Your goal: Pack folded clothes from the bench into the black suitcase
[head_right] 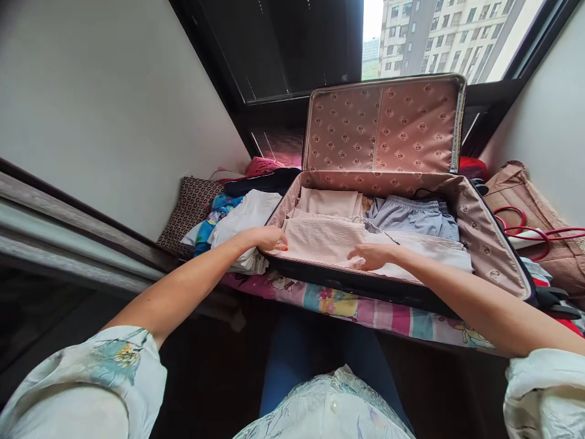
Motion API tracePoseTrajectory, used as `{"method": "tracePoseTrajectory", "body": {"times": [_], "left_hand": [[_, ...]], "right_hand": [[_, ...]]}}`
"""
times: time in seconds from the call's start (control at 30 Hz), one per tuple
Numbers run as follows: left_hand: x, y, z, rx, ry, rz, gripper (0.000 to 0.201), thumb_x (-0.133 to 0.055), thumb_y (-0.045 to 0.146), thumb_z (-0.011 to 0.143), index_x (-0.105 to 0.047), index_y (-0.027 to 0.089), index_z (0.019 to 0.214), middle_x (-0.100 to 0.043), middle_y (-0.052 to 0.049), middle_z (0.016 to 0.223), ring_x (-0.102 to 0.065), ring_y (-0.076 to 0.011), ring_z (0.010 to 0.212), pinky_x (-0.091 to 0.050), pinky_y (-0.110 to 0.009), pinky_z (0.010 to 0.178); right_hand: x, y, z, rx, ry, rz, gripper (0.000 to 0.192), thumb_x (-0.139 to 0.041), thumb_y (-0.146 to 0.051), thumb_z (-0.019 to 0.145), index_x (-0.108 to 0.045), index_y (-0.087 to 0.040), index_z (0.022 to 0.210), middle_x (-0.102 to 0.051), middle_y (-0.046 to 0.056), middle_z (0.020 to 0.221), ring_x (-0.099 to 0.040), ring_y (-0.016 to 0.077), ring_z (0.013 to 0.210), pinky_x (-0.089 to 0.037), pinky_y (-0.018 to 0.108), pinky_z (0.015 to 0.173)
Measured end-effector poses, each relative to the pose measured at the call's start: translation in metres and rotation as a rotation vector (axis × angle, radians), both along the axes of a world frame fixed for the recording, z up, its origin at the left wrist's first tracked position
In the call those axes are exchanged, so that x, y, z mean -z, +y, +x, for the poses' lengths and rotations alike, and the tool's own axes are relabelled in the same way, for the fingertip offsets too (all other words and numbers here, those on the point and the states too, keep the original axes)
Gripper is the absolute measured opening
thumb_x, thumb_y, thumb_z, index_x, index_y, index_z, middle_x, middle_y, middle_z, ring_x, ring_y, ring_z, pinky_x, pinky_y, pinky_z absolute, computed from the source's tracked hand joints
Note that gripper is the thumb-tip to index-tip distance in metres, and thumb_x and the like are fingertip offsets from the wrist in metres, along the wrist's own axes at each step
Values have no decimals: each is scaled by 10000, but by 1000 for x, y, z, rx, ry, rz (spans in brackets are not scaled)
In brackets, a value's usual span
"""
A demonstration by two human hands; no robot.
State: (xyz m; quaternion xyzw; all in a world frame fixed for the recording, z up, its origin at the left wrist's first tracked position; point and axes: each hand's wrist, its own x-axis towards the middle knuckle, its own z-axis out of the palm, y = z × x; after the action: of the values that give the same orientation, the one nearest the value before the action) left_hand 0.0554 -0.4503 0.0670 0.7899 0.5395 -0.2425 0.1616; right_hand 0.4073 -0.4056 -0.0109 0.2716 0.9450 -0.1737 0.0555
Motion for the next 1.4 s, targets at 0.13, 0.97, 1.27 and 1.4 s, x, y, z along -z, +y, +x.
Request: {"method": "tracePoseTrajectory", "body": {"times": [0.13,0.97,1.27,1.4], "left_hand": [[13,8,23,-30,11,149,991,-804,559,760,-362,316,1614,-185,-158,1718,-244,-469,1523,-312,-617,1178],[108,66,29,-169,10,-21,1415,-848,608,661,154,383,1635,292,-112,1691,245,-547,1501,-126,-862,1088],[37,16,-2,15,-49,-132,553,-767,472,784,-704,329,1315,-380,-102,1633,-371,-420,1451,-324,-603,1164],[32,8,-15,19,14,-170,374,-727,374,781,-789,279,1137,-636,-107,1359,-568,-328,1258,-419,-432,1083]], "right_hand": [[-7,0,-20,24,19,32,884,-700,-586,816,-391,-336,1606,-340,118,1670,-380,409,1478,-364,570,1148],[77,36,-104,208,-188,-49,1374,-744,-829,584,-20,-382,1662,254,154,1700,192,564,1511,-116,832,1091],[49,32,-97,177,-160,39,1303,-825,-675,627,-97,-381,1666,179,130,1725,139,548,1534,-136,799,1126],[18,19,-81,60,-68,130,1099,-854,-547,666,-360,-315,1620,-193,176,1714,-165,512,1538,-229,718,1154]]}}
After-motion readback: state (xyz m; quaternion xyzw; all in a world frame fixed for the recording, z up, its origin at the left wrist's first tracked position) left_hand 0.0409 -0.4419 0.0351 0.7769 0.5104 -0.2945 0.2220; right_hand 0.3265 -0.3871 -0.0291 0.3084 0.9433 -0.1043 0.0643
